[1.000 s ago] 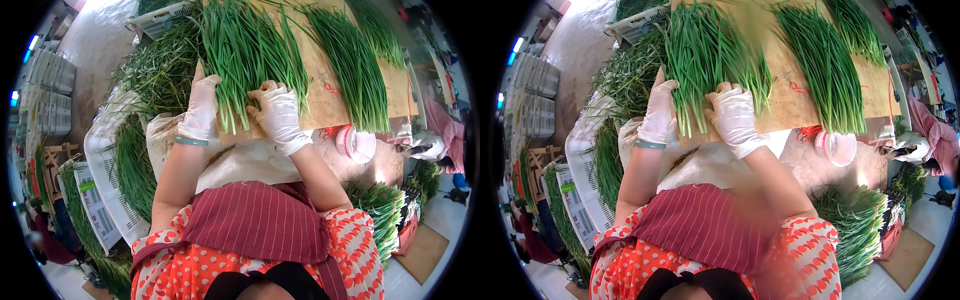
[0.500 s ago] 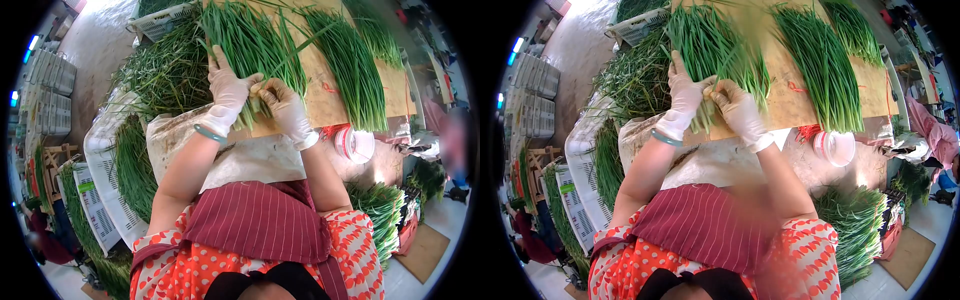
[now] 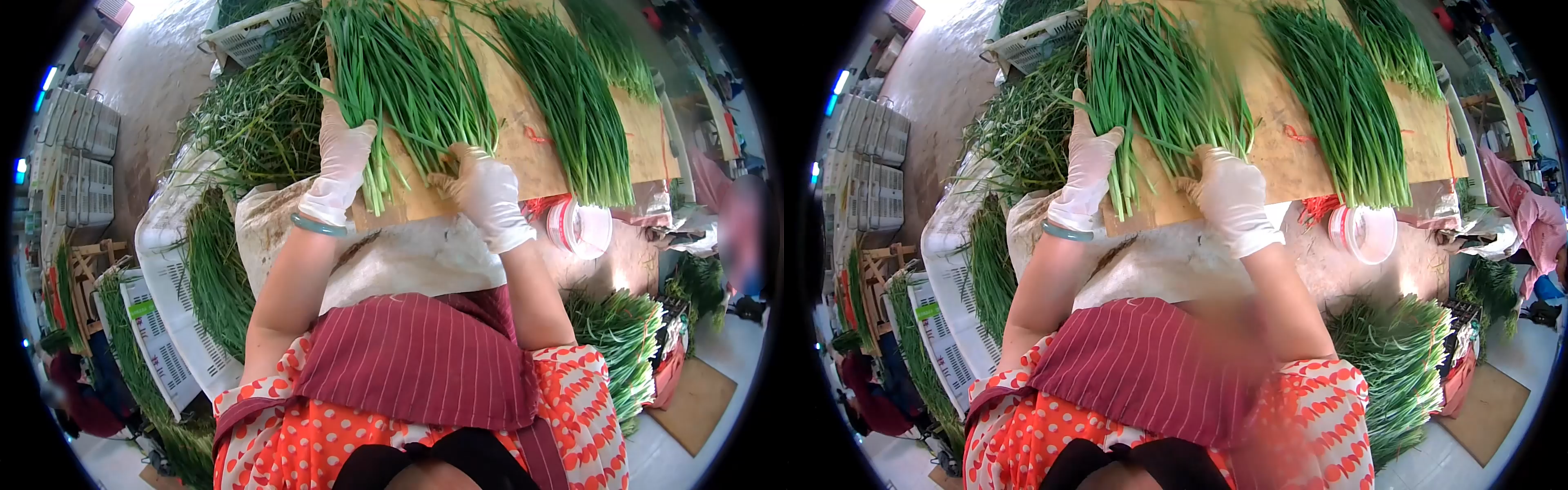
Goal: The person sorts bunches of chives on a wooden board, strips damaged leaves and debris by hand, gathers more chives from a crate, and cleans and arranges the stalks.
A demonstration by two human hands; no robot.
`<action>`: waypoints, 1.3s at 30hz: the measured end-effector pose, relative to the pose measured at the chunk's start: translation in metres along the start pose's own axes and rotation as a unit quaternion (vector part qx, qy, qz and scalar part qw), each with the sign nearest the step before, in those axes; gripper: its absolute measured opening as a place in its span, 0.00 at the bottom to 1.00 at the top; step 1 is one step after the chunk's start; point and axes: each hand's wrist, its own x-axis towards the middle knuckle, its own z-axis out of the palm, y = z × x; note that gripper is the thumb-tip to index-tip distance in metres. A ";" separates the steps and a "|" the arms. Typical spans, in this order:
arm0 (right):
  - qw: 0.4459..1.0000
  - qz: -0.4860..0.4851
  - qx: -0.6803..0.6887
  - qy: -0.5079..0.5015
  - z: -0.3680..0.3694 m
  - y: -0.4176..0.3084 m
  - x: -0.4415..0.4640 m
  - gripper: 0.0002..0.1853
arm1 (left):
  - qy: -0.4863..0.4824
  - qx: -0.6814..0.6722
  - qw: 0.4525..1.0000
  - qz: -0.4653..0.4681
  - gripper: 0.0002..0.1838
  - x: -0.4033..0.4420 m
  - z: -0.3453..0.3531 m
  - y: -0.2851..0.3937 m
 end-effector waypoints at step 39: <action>0.993 0.025 0.073 0.094 -0.013 0.041 0.026 0.13 | 0.035 0.158 0.985 0.058 0.40 -0.005 0.016 -0.011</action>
